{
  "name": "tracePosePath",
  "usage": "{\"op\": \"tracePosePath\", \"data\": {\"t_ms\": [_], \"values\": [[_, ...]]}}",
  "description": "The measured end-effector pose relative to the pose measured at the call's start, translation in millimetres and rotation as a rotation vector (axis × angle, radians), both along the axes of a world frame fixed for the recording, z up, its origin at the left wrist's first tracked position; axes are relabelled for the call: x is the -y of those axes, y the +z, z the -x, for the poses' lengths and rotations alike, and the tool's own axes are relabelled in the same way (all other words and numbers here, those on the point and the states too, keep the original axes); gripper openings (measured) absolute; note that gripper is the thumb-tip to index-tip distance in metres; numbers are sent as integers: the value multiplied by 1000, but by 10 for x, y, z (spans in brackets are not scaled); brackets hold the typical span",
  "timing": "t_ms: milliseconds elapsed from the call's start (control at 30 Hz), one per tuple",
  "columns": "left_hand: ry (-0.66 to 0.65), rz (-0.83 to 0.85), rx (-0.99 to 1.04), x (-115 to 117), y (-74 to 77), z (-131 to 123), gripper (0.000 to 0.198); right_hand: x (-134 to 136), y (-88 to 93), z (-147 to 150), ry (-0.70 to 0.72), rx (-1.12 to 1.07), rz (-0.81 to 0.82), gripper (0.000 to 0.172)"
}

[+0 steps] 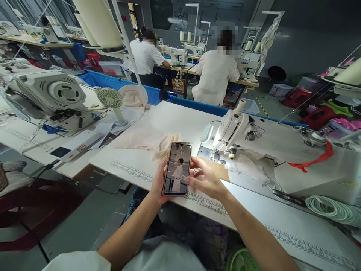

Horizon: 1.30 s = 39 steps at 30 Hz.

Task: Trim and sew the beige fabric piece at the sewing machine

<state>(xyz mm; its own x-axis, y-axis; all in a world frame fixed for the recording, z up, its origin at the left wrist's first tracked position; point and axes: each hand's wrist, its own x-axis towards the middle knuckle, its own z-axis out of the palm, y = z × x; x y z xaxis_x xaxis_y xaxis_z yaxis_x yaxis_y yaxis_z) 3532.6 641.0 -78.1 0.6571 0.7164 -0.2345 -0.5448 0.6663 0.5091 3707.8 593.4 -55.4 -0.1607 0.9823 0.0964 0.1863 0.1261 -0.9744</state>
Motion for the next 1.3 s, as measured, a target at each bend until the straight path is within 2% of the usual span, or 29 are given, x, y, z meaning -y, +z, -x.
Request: {"op": "tracePosePath", "data": {"t_ms": [67,133,233,267,367,500,600,733,1000,1167,1300], "values": [[-6,-11,-32,10,-42,4,53,19,7,66,-67,60,11,62],[-32,-30,-52,22,-71,11,51,12,-11,122,-145,57,53,61],[-150,-73,-45,36,-68,8,53,-36,-33,141,-263,10,63,40],[-186,-94,-27,39,-54,1,55,-53,-28,127,-291,-17,60,39],[-220,-152,45,41,1,-28,61,-72,15,66,-288,-150,94,56],[-183,-139,51,30,35,-40,63,-32,49,52,-164,-229,137,54],[-32,-43,-38,25,46,-41,54,-5,19,119,-101,-145,127,48],[102,61,-162,42,78,-75,52,0,-53,239,-114,-148,133,62],[148,24,-175,88,-6,-139,48,-6,-151,318,-285,-74,182,60],[134,14,-149,56,-22,-115,55,-32,-124,254,-169,-256,216,63],[125,62,-167,38,9,-100,55,-37,-128,221,-124,-277,198,60]]}}
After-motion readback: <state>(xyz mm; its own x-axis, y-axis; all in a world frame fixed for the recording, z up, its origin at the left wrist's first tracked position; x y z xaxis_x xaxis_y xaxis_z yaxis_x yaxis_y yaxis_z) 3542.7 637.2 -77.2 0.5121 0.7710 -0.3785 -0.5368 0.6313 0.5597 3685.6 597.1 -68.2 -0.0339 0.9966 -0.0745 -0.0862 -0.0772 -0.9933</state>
